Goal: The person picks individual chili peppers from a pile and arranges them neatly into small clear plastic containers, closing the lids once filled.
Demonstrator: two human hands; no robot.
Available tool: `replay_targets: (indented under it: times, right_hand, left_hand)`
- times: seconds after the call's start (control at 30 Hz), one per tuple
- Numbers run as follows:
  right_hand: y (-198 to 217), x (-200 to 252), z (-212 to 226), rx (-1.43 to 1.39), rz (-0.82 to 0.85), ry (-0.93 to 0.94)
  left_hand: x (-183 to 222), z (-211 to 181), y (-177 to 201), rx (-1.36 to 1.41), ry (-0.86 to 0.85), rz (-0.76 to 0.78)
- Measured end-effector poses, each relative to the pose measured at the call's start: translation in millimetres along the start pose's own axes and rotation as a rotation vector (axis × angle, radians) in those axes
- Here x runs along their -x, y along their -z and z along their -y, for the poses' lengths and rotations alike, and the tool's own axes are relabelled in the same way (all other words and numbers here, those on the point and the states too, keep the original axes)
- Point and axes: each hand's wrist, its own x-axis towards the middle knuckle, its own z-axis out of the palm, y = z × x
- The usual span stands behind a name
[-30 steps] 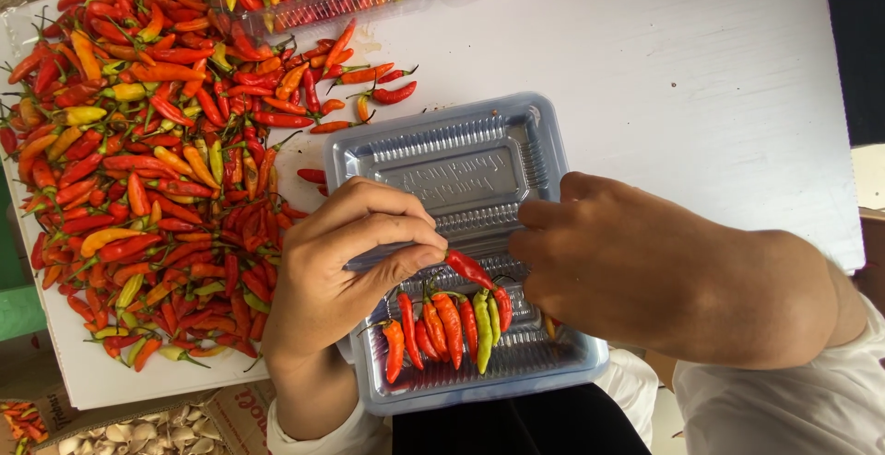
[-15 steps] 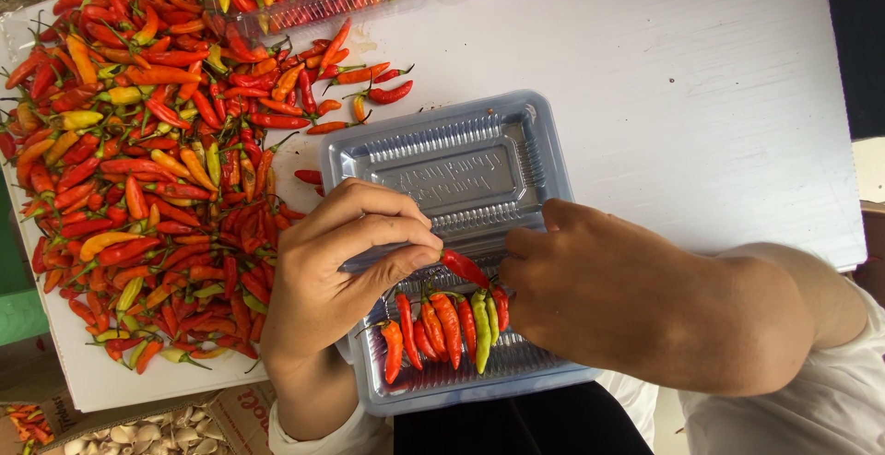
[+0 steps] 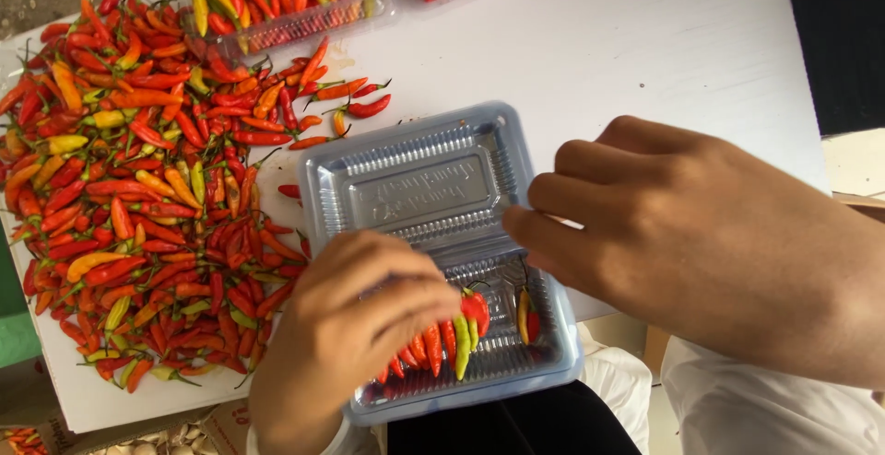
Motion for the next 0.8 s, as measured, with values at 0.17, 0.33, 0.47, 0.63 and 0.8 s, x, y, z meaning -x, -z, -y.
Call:
replay_targets:
  times: [0.17,0.33,0.47,0.63,0.8]
  right_hand:
    - [-2,-3,0,-0.005,-0.032,0.013]
    - [-4,-5,6,-0.017,-0.088,-0.007]
    - [-2,-2,9,-0.01,-0.067,-0.003]
    - [-4,-3,12,0.046,-0.102,-0.004]
    - [-4,-3,14,0.014,-0.109,0.001]
  left_hand:
    - [-15,-29,7,-0.004,-0.066,0.067]
    - [-21,-21,-13,-0.055,-0.078,0.17]
    - [-16,-17,-24,-0.186,-0.066,0.226]
    - [-20,-23,-19,-0.215,-0.061,0.266]
    - [-18,-20,-26,-0.306,-0.07,0.198]
